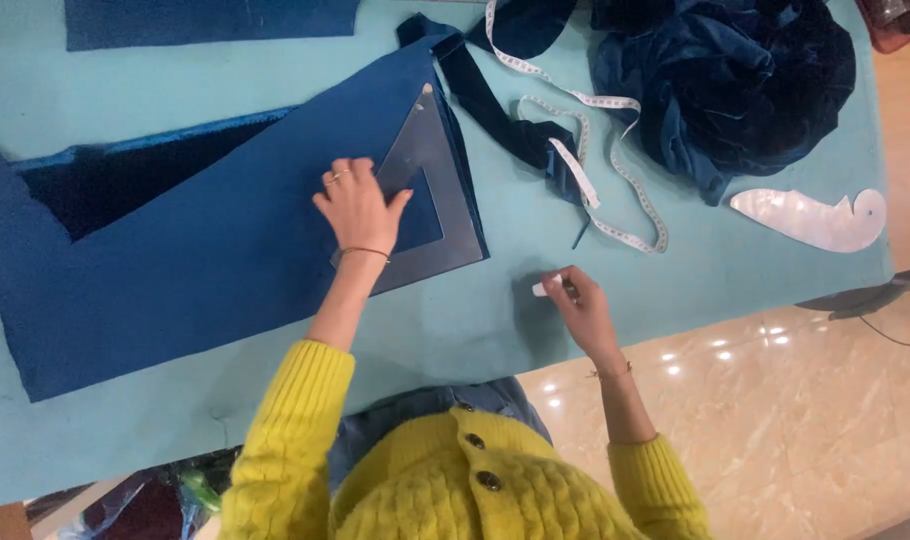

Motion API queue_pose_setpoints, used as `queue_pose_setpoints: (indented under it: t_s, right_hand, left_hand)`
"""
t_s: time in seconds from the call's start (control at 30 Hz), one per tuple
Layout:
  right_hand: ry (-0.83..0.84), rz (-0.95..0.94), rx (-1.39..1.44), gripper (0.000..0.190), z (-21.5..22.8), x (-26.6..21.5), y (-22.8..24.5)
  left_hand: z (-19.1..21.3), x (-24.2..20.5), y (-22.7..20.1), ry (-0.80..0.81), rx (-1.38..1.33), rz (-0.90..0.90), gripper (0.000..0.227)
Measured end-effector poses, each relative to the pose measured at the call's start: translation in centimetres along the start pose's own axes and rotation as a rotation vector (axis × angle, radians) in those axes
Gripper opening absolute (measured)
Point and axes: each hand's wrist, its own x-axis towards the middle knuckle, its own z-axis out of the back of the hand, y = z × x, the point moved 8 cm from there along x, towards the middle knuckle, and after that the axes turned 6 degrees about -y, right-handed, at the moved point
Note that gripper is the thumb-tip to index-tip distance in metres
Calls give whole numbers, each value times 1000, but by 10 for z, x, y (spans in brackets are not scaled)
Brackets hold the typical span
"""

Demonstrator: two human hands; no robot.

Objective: The person marks a piece of dark blue fabric on a light blue table using a white chalk and a clear plastic ruler. They draw straight lines and curves on the fabric, occasionally using a flexible measuring tape to verify dimensions.

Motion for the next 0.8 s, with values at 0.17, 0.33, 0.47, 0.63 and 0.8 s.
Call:
queue_pose_setpoints:
  t_s: [0.17, 0.33, 0.47, 0.63, 0.8]
  right_hand:
    - [-147, 322, 76, 18, 25, 32, 41]
    - [-323, 467, 12, 16, 68, 87, 26]
    - [-344, 356, 164, 26, 84, 90, 21]
    - [-24, 207, 523, 20, 42, 66, 48]
    - [127, 127, 541, 21, 30, 82, 57]
  left_hand:
    - [0, 0, 14, 83, 121, 124, 69]
    - [-17, 5, 28, 179, -114, 204, 65]
    - [-7, 14, 24, 387, -782, 322, 39]
    - [0, -14, -45, 413, -1068, 364, 20]
    - [-22, -61, -134, 514, -989, 253, 29]
